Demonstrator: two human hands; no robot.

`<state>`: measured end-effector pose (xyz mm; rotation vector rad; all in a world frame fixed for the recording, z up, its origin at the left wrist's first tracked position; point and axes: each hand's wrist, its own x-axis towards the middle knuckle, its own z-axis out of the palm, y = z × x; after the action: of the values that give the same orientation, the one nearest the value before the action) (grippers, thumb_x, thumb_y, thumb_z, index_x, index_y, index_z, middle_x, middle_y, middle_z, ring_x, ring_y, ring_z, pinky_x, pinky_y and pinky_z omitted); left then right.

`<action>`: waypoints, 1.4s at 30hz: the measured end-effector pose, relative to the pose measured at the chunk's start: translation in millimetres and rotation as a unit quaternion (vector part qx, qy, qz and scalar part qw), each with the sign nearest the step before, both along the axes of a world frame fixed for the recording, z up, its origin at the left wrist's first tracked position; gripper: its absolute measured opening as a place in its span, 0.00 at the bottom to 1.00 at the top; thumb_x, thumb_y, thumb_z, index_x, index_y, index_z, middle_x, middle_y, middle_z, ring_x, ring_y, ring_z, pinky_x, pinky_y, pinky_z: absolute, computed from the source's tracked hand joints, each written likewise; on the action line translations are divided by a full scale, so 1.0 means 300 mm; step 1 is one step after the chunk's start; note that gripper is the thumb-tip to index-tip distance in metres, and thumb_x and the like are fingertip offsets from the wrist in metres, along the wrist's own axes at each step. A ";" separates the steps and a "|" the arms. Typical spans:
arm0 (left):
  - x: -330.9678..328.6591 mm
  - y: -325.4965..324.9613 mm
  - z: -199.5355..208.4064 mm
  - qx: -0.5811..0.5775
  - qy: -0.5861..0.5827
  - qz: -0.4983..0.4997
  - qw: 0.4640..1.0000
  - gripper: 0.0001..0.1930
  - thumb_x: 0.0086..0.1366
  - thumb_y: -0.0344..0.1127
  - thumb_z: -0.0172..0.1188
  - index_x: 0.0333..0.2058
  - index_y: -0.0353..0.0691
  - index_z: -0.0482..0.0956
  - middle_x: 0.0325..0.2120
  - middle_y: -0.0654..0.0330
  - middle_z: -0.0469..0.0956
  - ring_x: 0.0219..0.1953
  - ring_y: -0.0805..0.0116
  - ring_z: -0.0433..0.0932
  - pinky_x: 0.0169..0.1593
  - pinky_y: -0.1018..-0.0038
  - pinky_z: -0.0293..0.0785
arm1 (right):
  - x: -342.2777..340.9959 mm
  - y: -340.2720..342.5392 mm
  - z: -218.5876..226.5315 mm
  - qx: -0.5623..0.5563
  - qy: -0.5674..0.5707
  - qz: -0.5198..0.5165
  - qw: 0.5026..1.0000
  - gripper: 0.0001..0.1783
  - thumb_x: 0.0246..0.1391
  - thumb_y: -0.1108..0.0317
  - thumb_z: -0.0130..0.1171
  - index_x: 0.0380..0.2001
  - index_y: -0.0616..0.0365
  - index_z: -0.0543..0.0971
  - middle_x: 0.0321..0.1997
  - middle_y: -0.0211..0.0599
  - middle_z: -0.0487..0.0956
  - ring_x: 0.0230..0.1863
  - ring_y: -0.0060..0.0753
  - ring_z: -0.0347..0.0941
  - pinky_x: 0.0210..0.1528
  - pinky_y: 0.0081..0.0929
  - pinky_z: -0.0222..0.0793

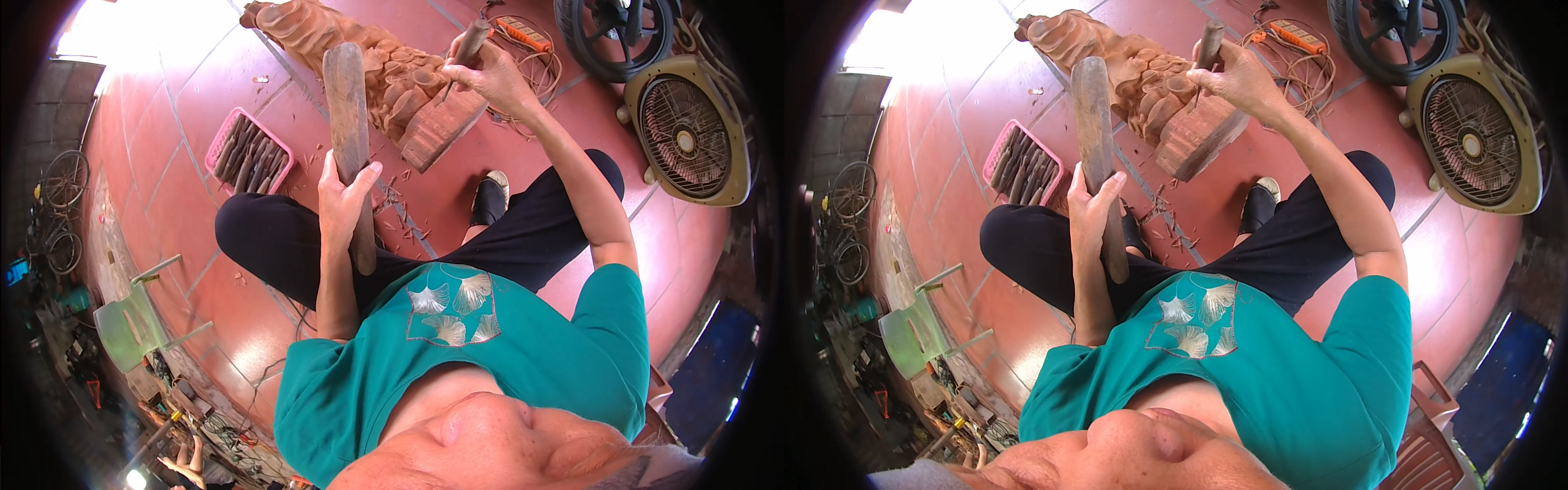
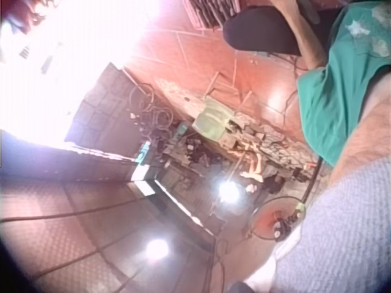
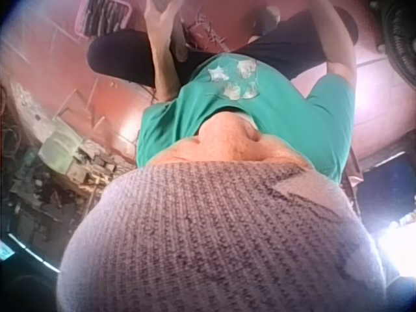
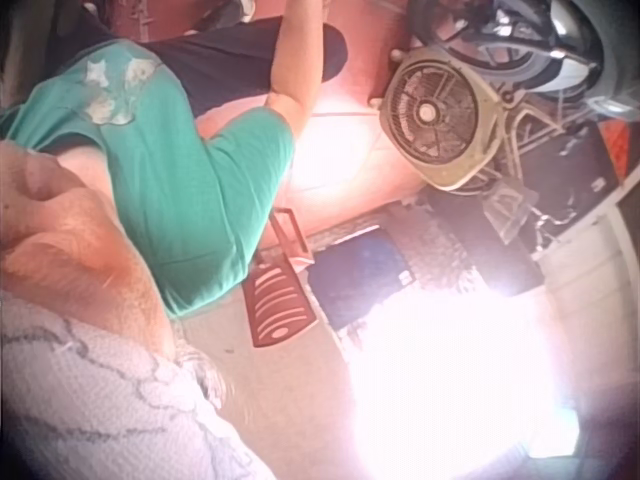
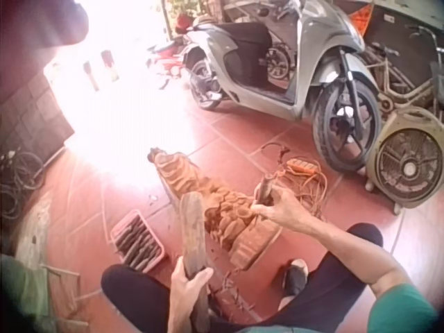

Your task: The person carves a wooden sculpture using a chisel and mallet. They repeatedly strike the chisel to shape the wood, occasionally pausing to adjust the tool or inspect the work.

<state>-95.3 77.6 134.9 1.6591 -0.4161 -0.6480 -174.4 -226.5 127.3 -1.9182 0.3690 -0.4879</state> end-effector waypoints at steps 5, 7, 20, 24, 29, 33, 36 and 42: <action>0.003 0.002 -0.017 -0.004 -0.018 0.006 1.000 0.18 0.61 0.36 0.68 0.44 0.35 0.72 0.21 0.64 0.73 0.17 0.76 0.72 0.22 0.78 0.68 | 0.010 0.046 0.059 0.027 0.049 -0.003 0.998 0.12 0.61 0.66 0.64 0.43 0.59 0.77 0.34 0.27 0.77 0.31 0.16 0.75 0.36 0.19 0.77; 0.005 0.003 -0.022 -0.004 -0.020 0.009 1.000 0.18 0.61 0.36 0.68 0.43 0.35 0.72 0.21 0.64 0.73 0.17 0.76 0.72 0.22 0.78 0.68 | 0.011 0.055 0.079 0.041 0.056 -0.005 0.998 0.12 0.61 0.66 0.64 0.44 0.60 0.77 0.35 0.28 0.77 0.29 0.17 0.75 0.36 0.20 0.77; 0.003 -0.006 -0.020 -0.004 -0.017 0.013 1.000 0.18 0.61 0.37 0.68 0.44 0.35 0.73 0.22 0.64 0.74 0.17 0.77 0.72 0.22 0.79 0.69 | 0.016 0.039 0.038 -0.104 0.041 -0.041 0.993 0.21 0.57 0.56 0.66 0.42 0.62 0.75 0.28 0.42 0.83 0.30 0.35 0.83 0.36 0.33 0.75; 0.008 -0.004 -0.027 -0.005 -0.019 0.010 1.000 0.18 0.61 0.37 0.68 0.44 0.35 0.73 0.22 0.64 0.74 0.17 0.77 0.72 0.22 0.79 0.69 | 0.013 0.038 0.071 -0.121 0.098 -0.057 0.986 0.21 0.58 0.57 0.66 0.42 0.66 0.77 0.35 0.41 0.83 0.32 0.29 0.81 0.40 0.28 0.75; 0.004 -0.012 -0.021 -0.005 -0.014 0.008 1.000 0.18 0.61 0.37 0.68 0.44 0.35 0.73 0.23 0.64 0.74 0.18 0.77 0.72 0.22 0.79 0.69 | 0.015 0.016 0.026 -0.150 0.040 -0.063 0.986 0.24 0.57 0.52 0.66 0.42 0.63 0.75 0.28 0.43 0.82 0.30 0.35 0.81 0.36 0.33 0.75; 0.007 -0.009 -0.022 0.001 -0.015 0.002 1.000 0.18 0.61 0.37 0.68 0.44 0.35 0.73 0.24 0.64 0.74 0.20 0.77 0.72 0.25 0.78 0.69 | 0.014 0.008 0.030 -0.147 0.062 -0.075 0.984 0.23 0.57 0.52 0.66 0.42 0.62 0.75 0.25 0.43 0.82 0.29 0.36 0.82 0.33 0.34 0.74; 0.004 -0.005 -0.006 0.017 0.007 -0.003 1.000 0.20 0.61 0.37 0.68 0.46 0.34 0.73 0.28 0.64 0.74 0.26 0.78 0.72 0.30 0.78 0.70 | 0.009 0.014 0.047 -0.100 0.044 -0.074 0.991 0.22 0.56 0.55 0.67 0.42 0.61 0.75 0.25 0.40 0.82 0.28 0.32 0.83 0.32 0.31 0.74; 0.011 -0.008 -0.003 0.000 -0.026 -0.012 1.000 0.17 0.62 0.37 0.67 0.44 0.36 0.72 0.22 0.65 0.73 0.18 0.77 0.72 0.22 0.79 0.68 | 0.003 0.035 0.075 -0.092 0.072 -0.073 0.990 0.21 0.59 0.57 0.66 0.42 0.65 0.75 0.33 0.40 0.83 0.30 0.27 0.82 0.36 0.27 0.76</action>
<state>-91.9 75.2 134.1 1.6765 -0.4739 -0.6236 -173.6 -215.9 149.9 -2.1211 0.5786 -0.4952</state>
